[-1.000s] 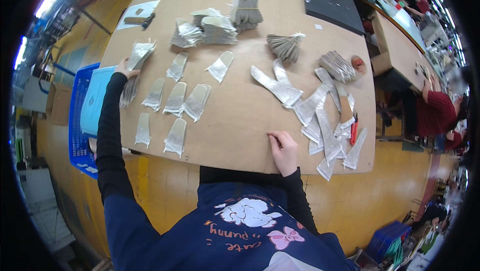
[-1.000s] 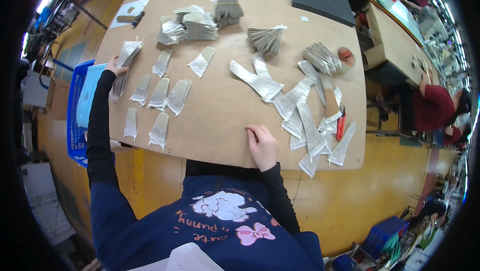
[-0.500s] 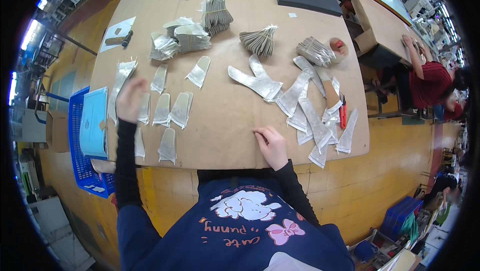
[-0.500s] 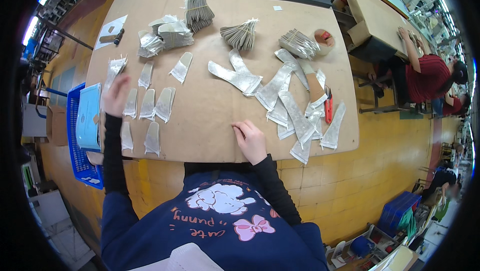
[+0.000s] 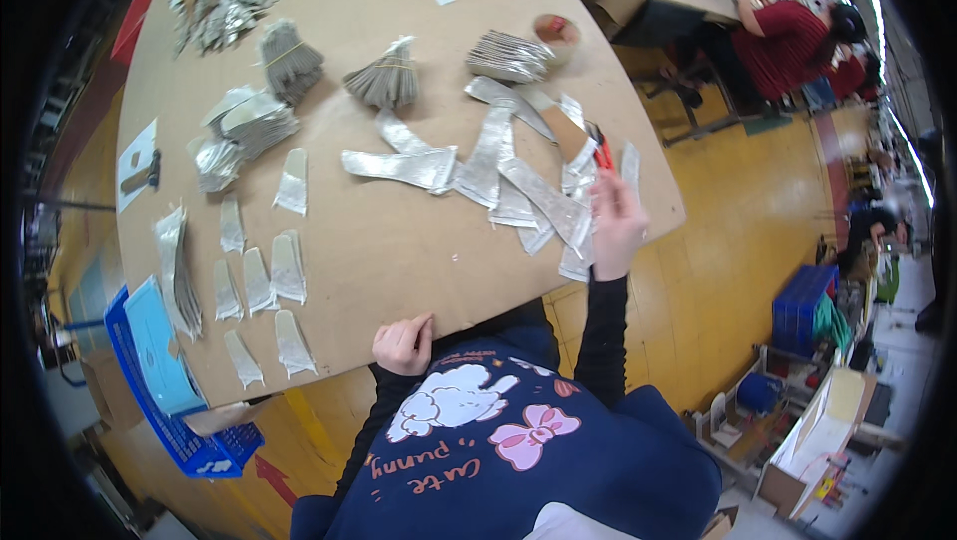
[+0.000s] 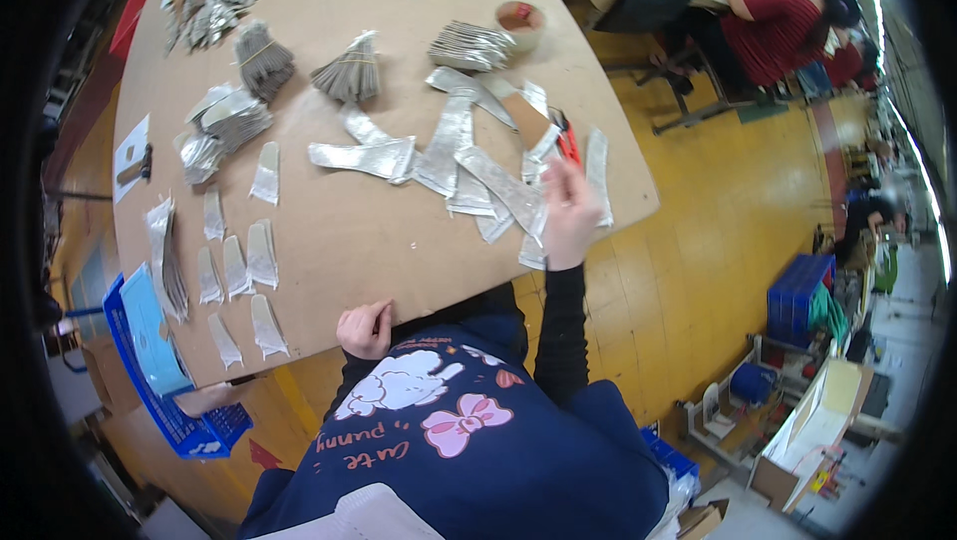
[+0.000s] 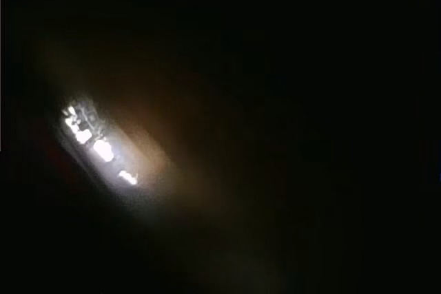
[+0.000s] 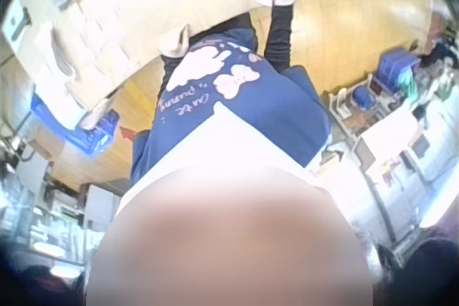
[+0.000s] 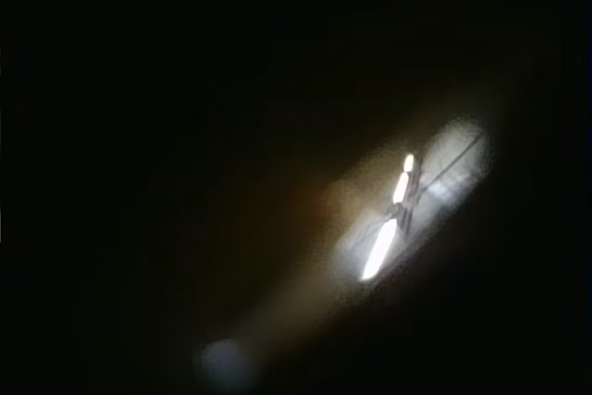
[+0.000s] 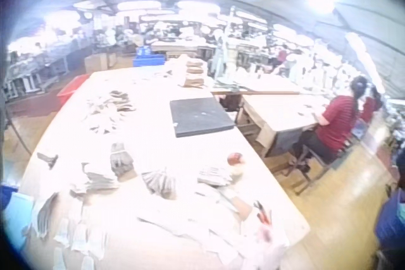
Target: The person repeatedly picks up small white fabric pieces from a table, aligns them with beige insoles, and places them into a blue basket. The process is repetitive and involves handling multiple similar items one at a time.
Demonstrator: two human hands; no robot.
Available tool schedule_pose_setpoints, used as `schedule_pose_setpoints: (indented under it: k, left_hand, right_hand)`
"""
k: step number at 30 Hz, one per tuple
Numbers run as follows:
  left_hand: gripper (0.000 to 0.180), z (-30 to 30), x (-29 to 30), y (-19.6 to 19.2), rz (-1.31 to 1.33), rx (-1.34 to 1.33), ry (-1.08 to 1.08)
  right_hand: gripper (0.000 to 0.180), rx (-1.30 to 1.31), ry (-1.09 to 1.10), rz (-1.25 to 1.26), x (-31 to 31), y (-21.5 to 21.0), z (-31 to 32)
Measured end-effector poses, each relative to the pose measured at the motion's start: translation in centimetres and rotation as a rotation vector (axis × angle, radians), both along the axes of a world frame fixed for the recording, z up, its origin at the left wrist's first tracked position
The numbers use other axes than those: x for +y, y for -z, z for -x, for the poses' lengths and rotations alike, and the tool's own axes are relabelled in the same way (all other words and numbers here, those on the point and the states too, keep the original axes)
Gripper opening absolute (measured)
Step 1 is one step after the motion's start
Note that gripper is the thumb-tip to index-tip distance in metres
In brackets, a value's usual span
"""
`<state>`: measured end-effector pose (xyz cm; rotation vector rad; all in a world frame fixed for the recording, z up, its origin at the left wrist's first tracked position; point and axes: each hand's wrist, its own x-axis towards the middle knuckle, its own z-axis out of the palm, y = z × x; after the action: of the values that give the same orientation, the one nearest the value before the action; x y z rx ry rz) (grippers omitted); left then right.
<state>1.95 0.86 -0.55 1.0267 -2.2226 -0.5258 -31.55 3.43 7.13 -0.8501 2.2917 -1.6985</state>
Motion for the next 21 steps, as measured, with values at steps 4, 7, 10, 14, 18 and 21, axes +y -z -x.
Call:
schedule_pose_setpoints:
  k: [4, 7, 10, 14, 18, 21]
  left_hand:
    - [0.016, 0.1, -0.2, 0.4, 0.087, -0.052, 0.042]
    - [0.016, 0.1, -0.1, 0.4, 0.086, -0.07, 0.021]
    - [0.016, 0.2, -0.1, 0.5, 0.105, -0.084, 0.001]
    - [0.015, 0.4, -0.1, 0.4, 0.121, -0.098, -0.018]
    - [0.013, 0.7, -0.1, 0.3, 0.121, -0.078, -0.037]
    - [0.011, 0.9, -0.1, 0.3, 0.118, -0.079, -0.033]
  right_hand:
    - [0.016, -0.02, 0.219, 0.059, 2.5, -3.0, 4.1]
    - [0.018, -0.016, -0.003, -0.048, 1.9, -2.3, 2.9]
    - [0.026, 0.323, -0.282, -0.242, -0.3, 0.2, 0.7]
    - [0.03, 0.761, -0.336, -0.36, -1.9, 2.9, -0.2]
    - [0.023, 0.295, -0.265, -0.192, -0.4, 2.5, 2.1]
    - [0.023, -0.005, -0.012, -0.147, 2.5, 0.8, 4.5]
